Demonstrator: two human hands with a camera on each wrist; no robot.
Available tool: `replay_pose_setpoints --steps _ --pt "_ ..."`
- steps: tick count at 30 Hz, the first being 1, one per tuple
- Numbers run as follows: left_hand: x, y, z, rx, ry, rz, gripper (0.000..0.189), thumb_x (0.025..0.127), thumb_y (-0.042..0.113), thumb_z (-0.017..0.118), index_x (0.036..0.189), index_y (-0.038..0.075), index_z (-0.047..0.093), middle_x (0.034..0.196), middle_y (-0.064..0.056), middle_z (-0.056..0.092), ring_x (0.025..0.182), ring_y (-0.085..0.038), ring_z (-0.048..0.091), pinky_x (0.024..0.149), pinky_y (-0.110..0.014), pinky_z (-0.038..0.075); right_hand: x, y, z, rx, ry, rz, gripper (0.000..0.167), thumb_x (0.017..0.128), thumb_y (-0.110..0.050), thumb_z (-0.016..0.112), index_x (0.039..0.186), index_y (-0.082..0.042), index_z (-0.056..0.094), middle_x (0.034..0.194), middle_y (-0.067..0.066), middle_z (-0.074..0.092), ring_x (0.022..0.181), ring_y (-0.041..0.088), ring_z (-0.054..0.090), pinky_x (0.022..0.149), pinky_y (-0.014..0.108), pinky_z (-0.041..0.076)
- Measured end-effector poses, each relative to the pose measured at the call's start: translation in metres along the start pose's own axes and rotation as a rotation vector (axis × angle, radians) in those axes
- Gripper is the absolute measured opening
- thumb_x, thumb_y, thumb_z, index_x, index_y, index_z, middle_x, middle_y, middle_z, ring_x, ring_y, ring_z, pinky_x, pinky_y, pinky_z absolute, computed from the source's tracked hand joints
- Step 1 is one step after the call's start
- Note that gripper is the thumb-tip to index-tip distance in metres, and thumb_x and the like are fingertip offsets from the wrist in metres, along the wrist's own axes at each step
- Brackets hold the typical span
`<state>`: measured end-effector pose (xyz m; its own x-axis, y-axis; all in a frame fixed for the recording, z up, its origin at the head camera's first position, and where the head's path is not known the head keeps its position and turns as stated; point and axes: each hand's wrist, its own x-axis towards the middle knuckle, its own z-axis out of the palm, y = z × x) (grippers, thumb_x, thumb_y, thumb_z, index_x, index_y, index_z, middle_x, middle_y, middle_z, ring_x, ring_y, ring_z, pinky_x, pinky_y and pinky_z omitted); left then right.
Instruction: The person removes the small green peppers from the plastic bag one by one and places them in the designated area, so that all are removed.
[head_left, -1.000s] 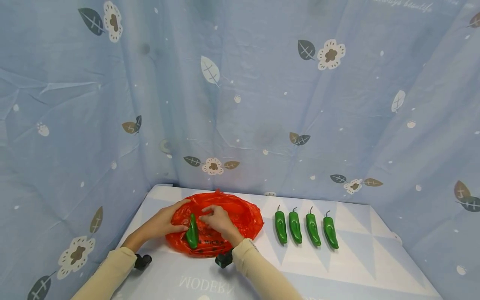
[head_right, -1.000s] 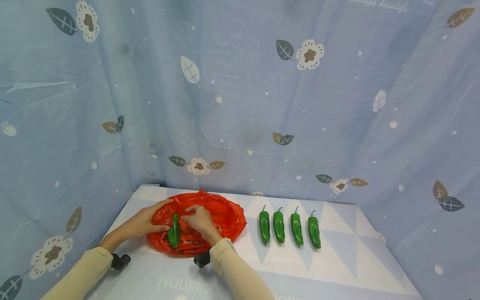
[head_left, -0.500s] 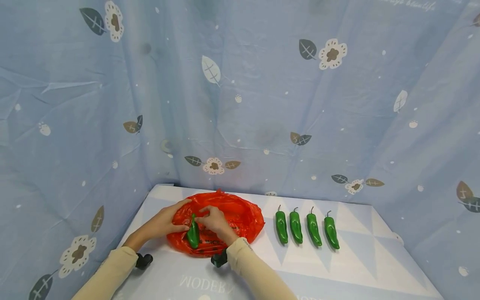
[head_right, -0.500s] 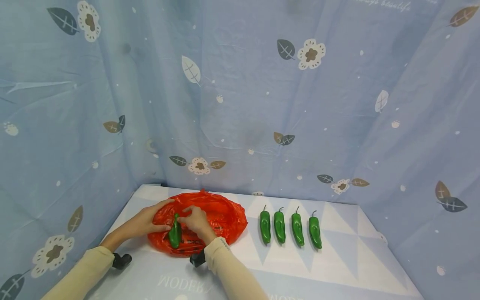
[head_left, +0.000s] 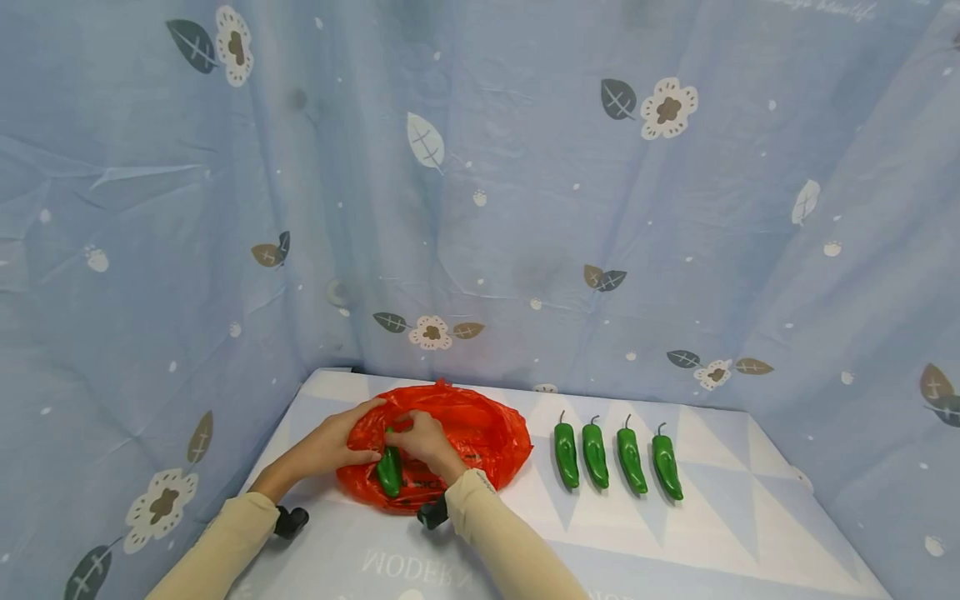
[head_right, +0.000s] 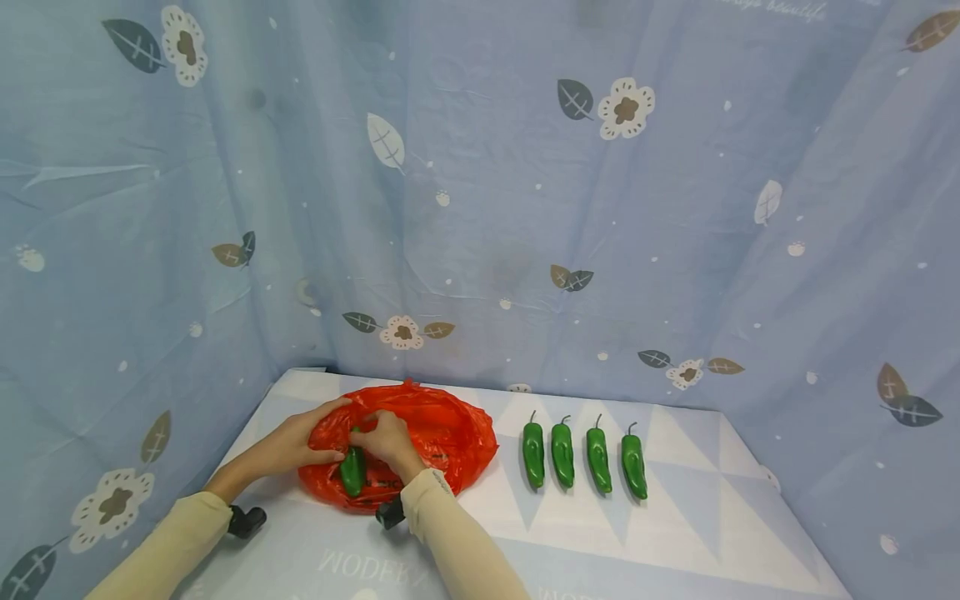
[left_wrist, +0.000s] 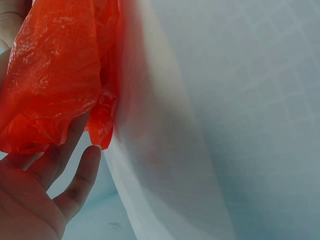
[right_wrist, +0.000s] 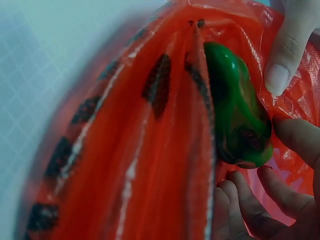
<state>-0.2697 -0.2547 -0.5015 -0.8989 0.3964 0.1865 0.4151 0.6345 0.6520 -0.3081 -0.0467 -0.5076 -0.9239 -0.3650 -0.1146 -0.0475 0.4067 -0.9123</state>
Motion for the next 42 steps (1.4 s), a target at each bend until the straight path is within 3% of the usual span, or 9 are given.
replay_pose_setpoints --steps 16,24,35,42 --pt "-0.002 0.003 -0.002 0.007 0.021 -0.020 0.088 0.087 0.024 0.085 0.157 0.002 0.037 0.151 -0.020 0.050 0.136 -0.041 0.051 0.108 -0.061 0.043 -0.001 -0.002 -0.013 0.014 -0.083 0.024 0.043 0.091 -0.019 0.078 0.130 -0.003 0.068 0.104 0.002 0.068 0.087 0.020 0.065 0.078 0.042 0.062" --pt "-0.002 0.005 -0.008 0.057 0.031 0.010 0.087 0.087 0.026 0.084 0.156 0.001 0.038 0.150 -0.022 0.050 0.134 -0.043 0.052 0.107 -0.063 0.043 0.002 0.001 -0.012 -0.025 -0.064 0.024 0.029 0.090 -0.028 0.082 0.109 -0.008 0.077 0.093 -0.002 0.070 0.078 0.016 0.065 0.073 0.036 0.062" --pt "-0.005 0.004 -0.012 0.063 0.008 -0.029 0.088 0.088 0.031 0.083 0.157 0.001 0.037 0.150 -0.024 0.050 0.134 -0.046 0.050 0.106 -0.065 0.043 0.003 0.002 -0.016 -0.147 -0.116 -0.038 0.026 0.086 -0.033 0.085 0.102 -0.013 0.076 0.091 -0.004 0.068 0.080 0.015 0.060 0.069 0.028 0.057" --pt "-0.008 0.006 -0.010 0.041 0.008 -0.040 0.088 0.088 0.027 0.083 0.157 0.000 0.036 0.151 -0.024 0.049 0.135 -0.045 0.049 0.107 -0.063 0.043 -0.002 0.000 -0.014 -0.225 -0.129 -0.034 0.019 0.086 -0.029 0.084 0.087 -0.013 0.074 0.081 -0.003 0.068 0.074 0.015 0.063 0.068 0.030 0.060"
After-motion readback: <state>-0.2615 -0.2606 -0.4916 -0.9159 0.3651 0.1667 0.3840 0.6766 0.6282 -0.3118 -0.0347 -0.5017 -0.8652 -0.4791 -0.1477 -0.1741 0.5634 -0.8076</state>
